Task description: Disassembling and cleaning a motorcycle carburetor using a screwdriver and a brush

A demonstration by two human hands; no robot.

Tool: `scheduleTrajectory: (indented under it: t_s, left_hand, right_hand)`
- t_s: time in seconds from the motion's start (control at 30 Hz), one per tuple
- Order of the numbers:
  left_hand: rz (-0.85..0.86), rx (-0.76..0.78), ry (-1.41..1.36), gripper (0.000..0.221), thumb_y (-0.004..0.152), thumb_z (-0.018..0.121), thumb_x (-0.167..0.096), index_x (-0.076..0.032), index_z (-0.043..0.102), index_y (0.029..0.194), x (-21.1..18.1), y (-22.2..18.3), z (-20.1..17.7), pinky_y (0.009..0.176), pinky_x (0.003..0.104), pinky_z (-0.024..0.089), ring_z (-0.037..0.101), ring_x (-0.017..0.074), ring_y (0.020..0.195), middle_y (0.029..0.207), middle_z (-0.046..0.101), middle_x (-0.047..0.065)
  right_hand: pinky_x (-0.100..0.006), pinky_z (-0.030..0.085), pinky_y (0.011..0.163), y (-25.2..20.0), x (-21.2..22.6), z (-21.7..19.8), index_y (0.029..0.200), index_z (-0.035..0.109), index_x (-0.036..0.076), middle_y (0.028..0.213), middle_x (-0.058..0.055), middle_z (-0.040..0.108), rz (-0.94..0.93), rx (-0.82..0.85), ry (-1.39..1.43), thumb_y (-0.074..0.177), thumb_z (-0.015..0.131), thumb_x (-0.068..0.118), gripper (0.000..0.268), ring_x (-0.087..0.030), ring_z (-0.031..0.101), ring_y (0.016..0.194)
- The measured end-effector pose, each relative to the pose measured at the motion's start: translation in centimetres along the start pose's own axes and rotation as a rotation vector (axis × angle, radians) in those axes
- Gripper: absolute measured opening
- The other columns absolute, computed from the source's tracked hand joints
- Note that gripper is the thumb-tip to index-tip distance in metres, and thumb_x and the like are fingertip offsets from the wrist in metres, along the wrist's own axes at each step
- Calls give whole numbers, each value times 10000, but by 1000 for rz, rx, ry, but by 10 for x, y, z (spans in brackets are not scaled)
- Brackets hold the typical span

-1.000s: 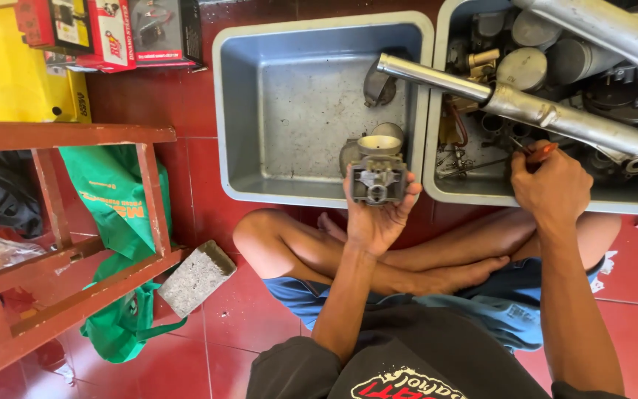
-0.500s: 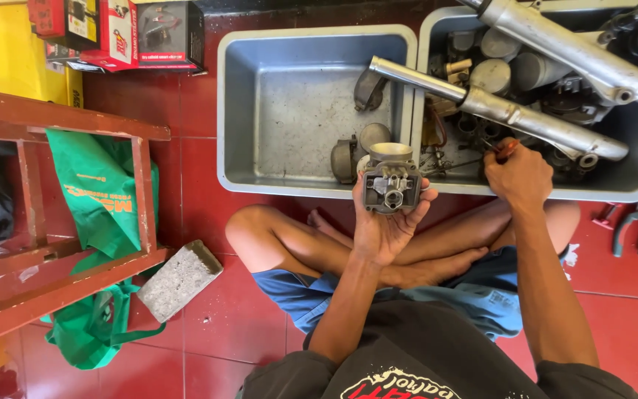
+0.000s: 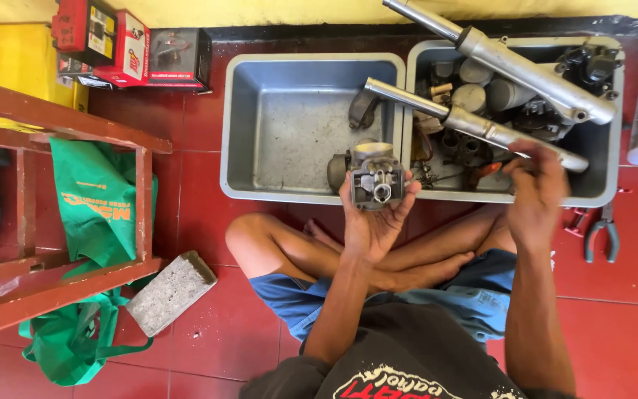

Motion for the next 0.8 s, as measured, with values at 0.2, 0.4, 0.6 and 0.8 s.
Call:
scheduleTrajectory:
  t_s: [0.2,0.4,0.6,0.8]
  left_hand:
    - [103,82,46,644,1028,578,-303,40,352,1524,-4,-6,32,911,308,656,604,396,1218,1443,503,185]
    - [262,164,18,595,1019,603,-422,-82,443,1481,-2,-8,54,859,408,691,631,353,1185,1313,572,209]
    - [159,15,-126,795,905,671,-685,-122,512,1444,-11,3,48,743,365,696,605,319,1150,1286,548,118]
    - [142,127,-148,811,887,667,-711,-148,484,1442,-9,9,49,736,290,684,574,251,1142,1261,484,76]
  right_hand:
    - [-282,614,829,-68,73,8,1554,337,126,1644,-228,386,-411,462,-74,972,580,-100,670,-193,669,1000]
    - [-239,452,599,-80,152,40,1111,705,-46,922,-42,731,57,437,-160,962,573,73,231,-128,574,677]
    - [-295,590,607,-86,162,55,1104,741,59,698,-25,754,-91,300,-55,917,708,31,192,-121,705,578]
    - [-386,547,515,-75,201,59,1014,667,131,583,-57,678,-212,293,-440,956,685,131,61,-291,674,489]
Point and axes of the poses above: each hand's wrist, its own y-axis towards the middle knuckle, its own z-axis out of the palm, x = y × z, the point moved 1 cm from there along y, towards the middle knuckle
